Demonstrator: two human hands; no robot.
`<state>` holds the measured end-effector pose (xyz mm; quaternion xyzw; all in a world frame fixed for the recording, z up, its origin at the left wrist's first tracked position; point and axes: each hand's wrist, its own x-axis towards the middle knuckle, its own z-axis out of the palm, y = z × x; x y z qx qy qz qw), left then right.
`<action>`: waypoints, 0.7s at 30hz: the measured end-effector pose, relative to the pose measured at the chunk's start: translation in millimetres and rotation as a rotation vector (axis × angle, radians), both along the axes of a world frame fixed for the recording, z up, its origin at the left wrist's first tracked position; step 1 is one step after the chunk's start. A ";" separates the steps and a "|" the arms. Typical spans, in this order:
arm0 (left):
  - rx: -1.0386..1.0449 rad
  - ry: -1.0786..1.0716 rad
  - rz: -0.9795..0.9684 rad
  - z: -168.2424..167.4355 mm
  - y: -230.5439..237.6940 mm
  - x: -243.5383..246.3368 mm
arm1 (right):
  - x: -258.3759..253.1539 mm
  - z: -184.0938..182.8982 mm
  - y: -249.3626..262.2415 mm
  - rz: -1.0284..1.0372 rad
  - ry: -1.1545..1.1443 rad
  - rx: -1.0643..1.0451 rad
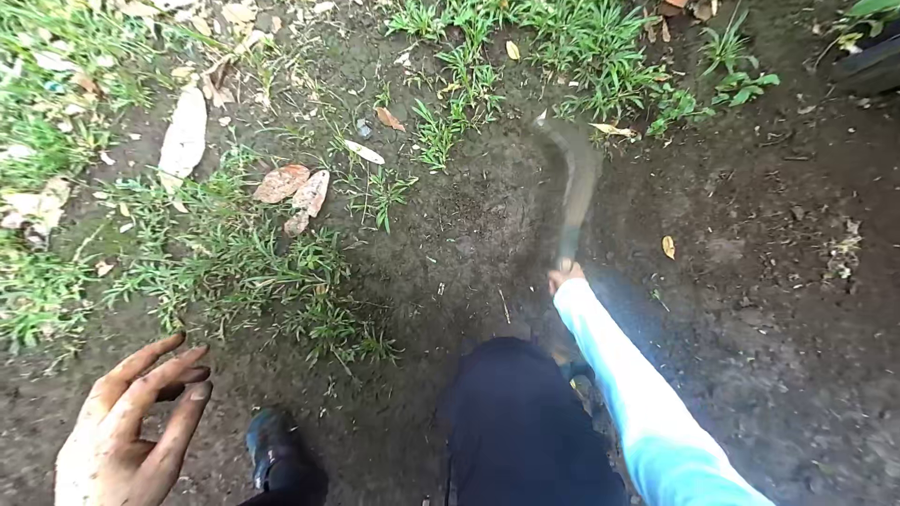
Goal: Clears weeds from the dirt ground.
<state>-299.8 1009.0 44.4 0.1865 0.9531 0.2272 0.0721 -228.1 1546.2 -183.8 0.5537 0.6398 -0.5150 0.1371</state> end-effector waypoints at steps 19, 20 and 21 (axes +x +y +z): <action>0.046 0.123 -0.040 1.9 4.3 -7.5 | 70.0 -37.8 -0.8 0.656 -0.440 0.031; 0.046 0.120 -0.037 2.3 2.8 -7.4 | 86.9 -27.7 7.5 0.638 -0.442 0.015; 0.048 0.116 -0.033 2.4 1.8 -7.2 | 99.7 -21.6 15.2 0.556 -0.415 0.011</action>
